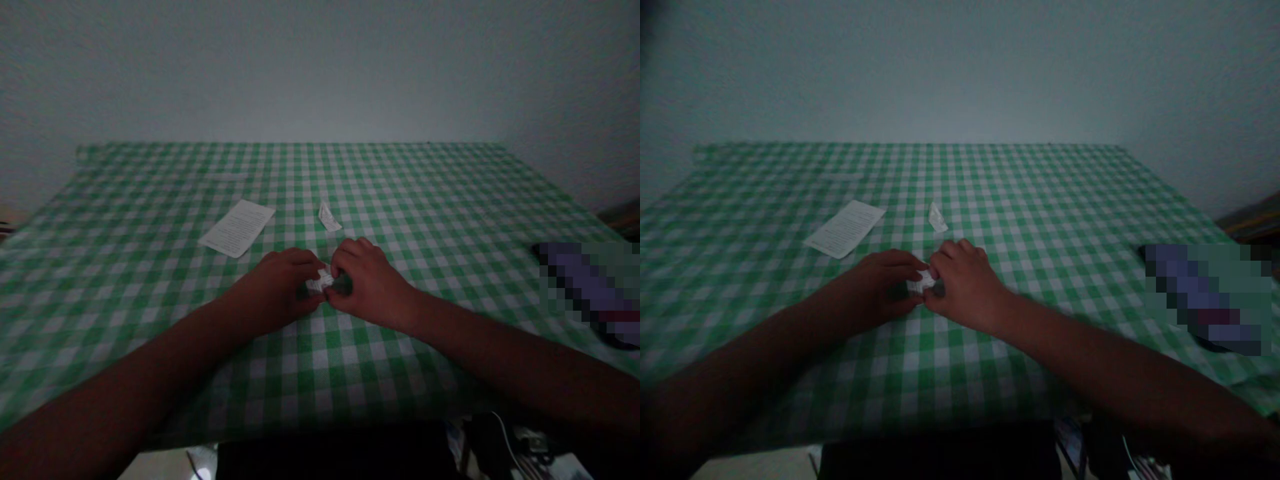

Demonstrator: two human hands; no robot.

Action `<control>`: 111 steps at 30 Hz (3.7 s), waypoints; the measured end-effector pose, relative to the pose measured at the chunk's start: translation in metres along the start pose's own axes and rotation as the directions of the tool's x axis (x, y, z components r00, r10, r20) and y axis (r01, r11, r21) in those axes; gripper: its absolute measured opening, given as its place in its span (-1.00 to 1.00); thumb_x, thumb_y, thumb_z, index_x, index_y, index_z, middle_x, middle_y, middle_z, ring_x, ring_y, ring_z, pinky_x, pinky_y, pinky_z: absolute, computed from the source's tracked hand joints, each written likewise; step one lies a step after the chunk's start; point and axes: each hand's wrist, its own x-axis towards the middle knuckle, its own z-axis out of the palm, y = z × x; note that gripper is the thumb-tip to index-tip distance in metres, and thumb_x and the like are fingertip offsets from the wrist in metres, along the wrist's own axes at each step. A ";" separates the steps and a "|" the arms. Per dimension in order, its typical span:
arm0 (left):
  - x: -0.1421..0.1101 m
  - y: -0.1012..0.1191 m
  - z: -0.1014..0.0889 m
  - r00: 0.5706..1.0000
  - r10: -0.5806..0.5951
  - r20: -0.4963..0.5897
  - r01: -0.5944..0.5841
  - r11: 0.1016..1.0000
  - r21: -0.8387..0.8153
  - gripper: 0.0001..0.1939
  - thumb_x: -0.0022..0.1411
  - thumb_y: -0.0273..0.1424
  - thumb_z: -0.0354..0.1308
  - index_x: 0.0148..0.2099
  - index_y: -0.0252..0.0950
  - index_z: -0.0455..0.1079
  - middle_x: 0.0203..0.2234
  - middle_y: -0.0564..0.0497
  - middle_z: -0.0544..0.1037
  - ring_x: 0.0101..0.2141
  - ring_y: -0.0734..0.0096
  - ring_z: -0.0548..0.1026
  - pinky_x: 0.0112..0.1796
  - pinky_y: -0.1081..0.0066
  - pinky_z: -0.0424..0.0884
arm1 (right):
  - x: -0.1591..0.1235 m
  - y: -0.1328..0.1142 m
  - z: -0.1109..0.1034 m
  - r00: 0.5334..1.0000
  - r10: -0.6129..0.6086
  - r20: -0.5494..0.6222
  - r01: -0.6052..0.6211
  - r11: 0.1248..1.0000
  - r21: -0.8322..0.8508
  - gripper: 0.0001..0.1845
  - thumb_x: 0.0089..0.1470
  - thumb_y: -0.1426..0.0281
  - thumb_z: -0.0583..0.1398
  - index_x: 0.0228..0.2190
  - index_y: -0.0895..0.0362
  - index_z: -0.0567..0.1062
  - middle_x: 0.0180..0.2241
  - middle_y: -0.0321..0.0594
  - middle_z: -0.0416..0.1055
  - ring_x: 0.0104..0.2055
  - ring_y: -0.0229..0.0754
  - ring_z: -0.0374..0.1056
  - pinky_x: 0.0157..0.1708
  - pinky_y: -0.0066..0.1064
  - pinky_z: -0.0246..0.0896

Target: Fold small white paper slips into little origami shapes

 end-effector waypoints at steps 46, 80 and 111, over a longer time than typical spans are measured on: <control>-0.006 0.003 -0.005 0.996 -0.065 0.067 0.065 0.998 0.013 -0.67 0.23 -0.26 0.23 0.03 -0.22 0.43 0.11 -0.03 0.46 0.11 0.21 0.41 0.12 0.14 0.26 | 0.014 0.025 0.000 0.988 0.117 -0.101 -0.123 0.991 -0.051 -0.78 0.01 0.34 0.25 -0.48 0.08 0.28 -0.34 -0.21 0.29 -0.21 -0.07 0.23 -0.18 -0.22 0.15; -0.011 0.003 -0.020 0.985 -0.095 0.143 0.102 0.994 -0.041 -0.78 0.32 -0.36 0.14 -0.01 -0.23 0.48 0.00 -0.05 0.44 -0.01 0.27 0.44 0.04 0.27 0.38 | -0.010 0.004 -0.019 0.906 -0.374 0.197 0.367 0.927 0.074 -0.63 0.21 0.39 0.15 0.05 0.14 0.44 0.07 -0.10 0.43 0.12 0.05 0.23 0.12 0.00 0.15; -0.007 -0.001 -0.006 0.996 0.059 0.064 -0.063 0.996 0.064 -0.68 0.37 -0.48 0.00 0.13 -0.26 0.34 -0.12 -0.09 0.48 -0.11 0.25 0.44 -0.05 0.22 0.38 | -0.004 0.009 -0.003 0.980 -0.197 -0.024 0.198 0.971 0.137 -0.92 0.22 0.39 0.21 -0.29 0.10 0.52 -0.17 -0.16 0.45 -0.05 -0.09 0.29 0.04 -0.19 0.10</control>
